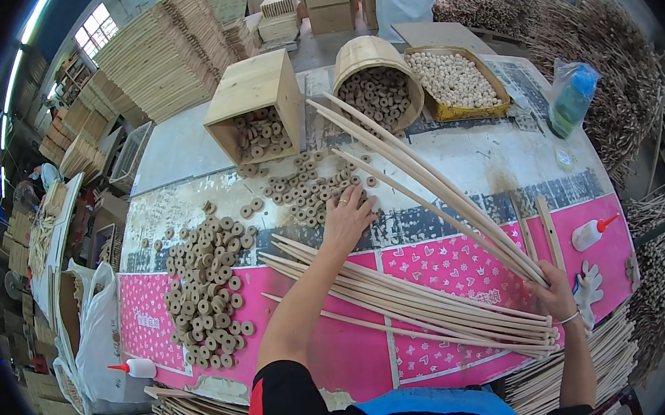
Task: Assembling long wooden rods with small circular wooden pieces using glue in a workshop.
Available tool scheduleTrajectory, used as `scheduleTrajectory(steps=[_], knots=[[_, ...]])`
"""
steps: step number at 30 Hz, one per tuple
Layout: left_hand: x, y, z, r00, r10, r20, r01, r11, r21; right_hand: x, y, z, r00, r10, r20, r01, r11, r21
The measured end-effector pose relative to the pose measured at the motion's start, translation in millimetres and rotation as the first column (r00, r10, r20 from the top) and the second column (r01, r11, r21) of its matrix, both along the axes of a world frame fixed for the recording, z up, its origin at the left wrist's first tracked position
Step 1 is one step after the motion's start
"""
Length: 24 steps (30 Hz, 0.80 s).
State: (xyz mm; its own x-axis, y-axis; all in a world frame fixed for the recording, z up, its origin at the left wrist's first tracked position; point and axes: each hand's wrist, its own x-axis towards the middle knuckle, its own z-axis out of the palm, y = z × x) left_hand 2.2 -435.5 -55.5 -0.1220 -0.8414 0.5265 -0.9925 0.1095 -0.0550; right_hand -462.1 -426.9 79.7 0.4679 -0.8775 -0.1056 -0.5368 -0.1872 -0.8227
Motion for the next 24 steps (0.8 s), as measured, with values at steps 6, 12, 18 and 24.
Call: scheduleTrajectory(steps=[6,12,18,24], knots=[[10.1,13.9,10.4,0.977,0.173,-0.126,-0.170,0.985,0.039,-15.6,9.1,-22.0,0.996,-0.075,0.045,0.065,0.980,0.191],[17.2,15.1,8.3,0.966,0.211,-0.146,-0.209,0.977,0.035,-33.8,25.6,-28.3,0.976,-0.187,0.116,0.112,0.876,0.469],[27.6,14.4,3.8,0.969,0.229,-0.094,-0.226,0.973,0.045,-38.8,44.1,-31.0,0.983,-0.166,0.079,0.098,0.837,0.538],[41.8,18.2,16.1,0.977,0.122,-0.175,-0.093,0.982,0.166,-46.4,61.5,-35.2,0.977,-0.187,0.101,0.090,0.795,0.600]])
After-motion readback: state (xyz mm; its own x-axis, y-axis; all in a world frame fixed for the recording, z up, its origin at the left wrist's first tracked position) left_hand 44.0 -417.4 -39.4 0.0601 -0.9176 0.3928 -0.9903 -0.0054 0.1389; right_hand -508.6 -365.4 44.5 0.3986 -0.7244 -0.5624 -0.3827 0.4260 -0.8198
